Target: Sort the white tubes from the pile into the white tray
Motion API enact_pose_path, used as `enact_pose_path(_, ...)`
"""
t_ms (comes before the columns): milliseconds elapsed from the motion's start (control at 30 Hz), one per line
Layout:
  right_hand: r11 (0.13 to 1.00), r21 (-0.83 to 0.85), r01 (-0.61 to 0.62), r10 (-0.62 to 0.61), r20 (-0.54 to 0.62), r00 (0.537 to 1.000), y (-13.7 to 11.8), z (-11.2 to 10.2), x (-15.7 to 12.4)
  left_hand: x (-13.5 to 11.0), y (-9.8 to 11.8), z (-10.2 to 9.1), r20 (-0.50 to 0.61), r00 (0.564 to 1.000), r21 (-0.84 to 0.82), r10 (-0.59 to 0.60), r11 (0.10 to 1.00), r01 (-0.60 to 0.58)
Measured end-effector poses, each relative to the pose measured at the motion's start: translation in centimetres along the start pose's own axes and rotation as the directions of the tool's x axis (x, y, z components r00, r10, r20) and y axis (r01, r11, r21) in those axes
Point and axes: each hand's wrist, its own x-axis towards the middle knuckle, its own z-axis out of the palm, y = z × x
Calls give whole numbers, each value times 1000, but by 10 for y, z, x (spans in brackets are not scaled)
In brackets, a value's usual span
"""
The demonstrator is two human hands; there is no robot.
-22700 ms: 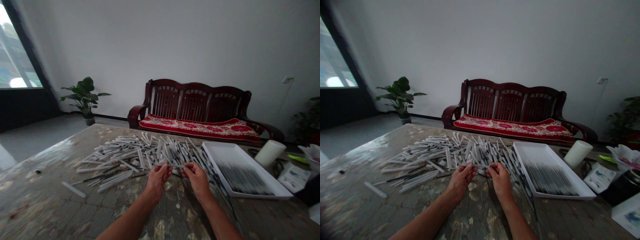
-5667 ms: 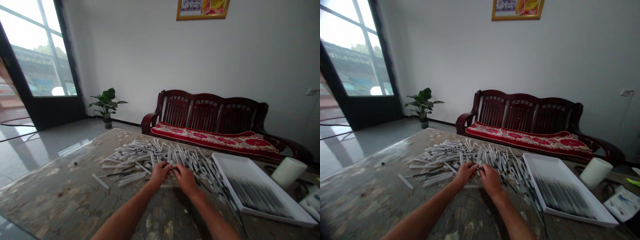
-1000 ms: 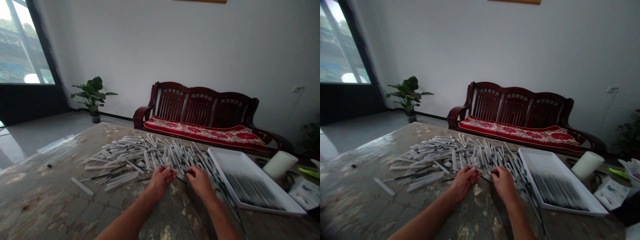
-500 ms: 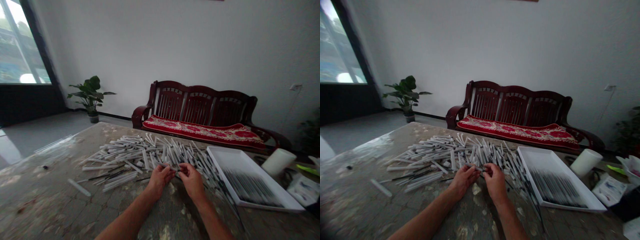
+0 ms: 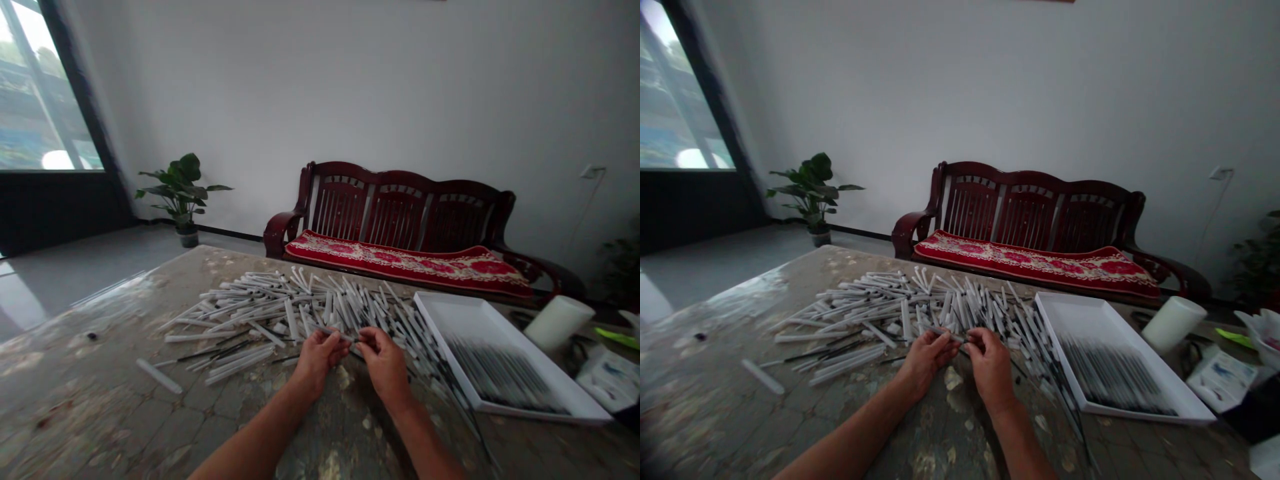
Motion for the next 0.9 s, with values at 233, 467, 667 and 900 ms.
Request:
enact_pose_path(233,997,-71,25,-24,11,1000,0,-3,1,-2,0,1,12,1000,26,19,999,-19)
enact_pose_path(467,988,105,-109,106,41,994,1,1,1,-2,0,0,30,998,48,59,997,-60)
enact_pose_path(667,959,237,-156,126,138,982,6,2,2,4,-1,-1,-17,999,21,40,999,-40)
enact_pose_path(900,989,-108,99,-83,147,986,2,-3,0,1,0,-1,-2,1000,29,20,999,-20)
